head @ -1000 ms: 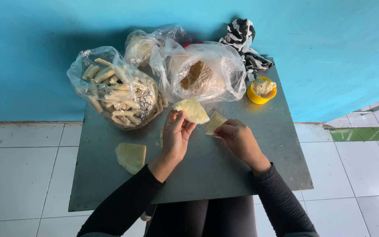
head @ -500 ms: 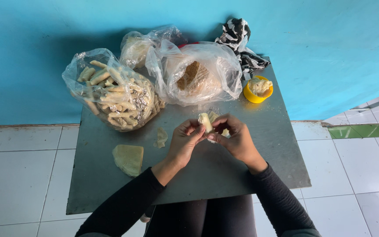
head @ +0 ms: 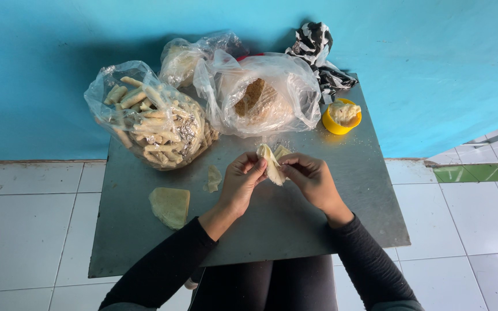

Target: The person sits at a small metal table and folds stuffed pastries. They take a filling from a plastic bag, place it on a triangular dough piece, fold the dough over the filling, pinch the edges closed, and stack the finished pastries on the table, repeating with more dough pieces.

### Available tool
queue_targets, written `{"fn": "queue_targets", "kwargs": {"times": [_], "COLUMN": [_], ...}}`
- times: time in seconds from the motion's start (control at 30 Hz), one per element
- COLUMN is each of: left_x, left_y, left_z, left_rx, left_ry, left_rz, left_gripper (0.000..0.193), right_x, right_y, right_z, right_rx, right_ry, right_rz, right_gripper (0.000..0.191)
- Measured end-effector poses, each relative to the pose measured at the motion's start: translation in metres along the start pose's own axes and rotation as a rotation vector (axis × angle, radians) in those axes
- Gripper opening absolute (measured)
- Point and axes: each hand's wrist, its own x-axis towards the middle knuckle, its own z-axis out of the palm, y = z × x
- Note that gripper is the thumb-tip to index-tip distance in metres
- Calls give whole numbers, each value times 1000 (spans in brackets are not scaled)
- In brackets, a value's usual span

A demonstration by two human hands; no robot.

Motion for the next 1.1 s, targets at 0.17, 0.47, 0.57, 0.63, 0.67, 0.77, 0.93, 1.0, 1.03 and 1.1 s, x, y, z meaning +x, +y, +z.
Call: {"fn": "queue_targets", "kwargs": {"times": [0.17,0.47,0.57,0.63,0.67,0.77,0.93,1.0,1.03,1.1], "left_x": [-4,-13,-10,-7,-5,-6,-12,-11,-11,-11], "left_y": [7,21,15,12,12,14,24,30,33,36], "left_z": [6,19,16,13,12,10,18,19,19,19], "left_rx": [-118,399,283,224,173,190,546,601,629,597], "left_ry": [-62,-113,-94,-86,-88,-112,-76,-67,-63,2], "left_rz": [4,195,148,141,136,145,276,319,341,251], "left_gripper": [20,48,38,37,38,41,38,32,30,30], "right_x": [5,2,4,5,5,4,1,3,4,7], "right_y": [8,9,11,11,11,12,13,13,12,8], "right_z": [-5,-3,-1,0,0,1,0,1,1,1], "right_rx": [306,276,361,428,442,425,195,313,396,562], "right_ry": [52,-45,-23,-15,-16,-25,-77,-56,-38,2], "right_rz": [163,157,184,205,212,208,160,194,201,212], "right_gripper": [14,16,15,15,15,15,18,18,19,20]}}
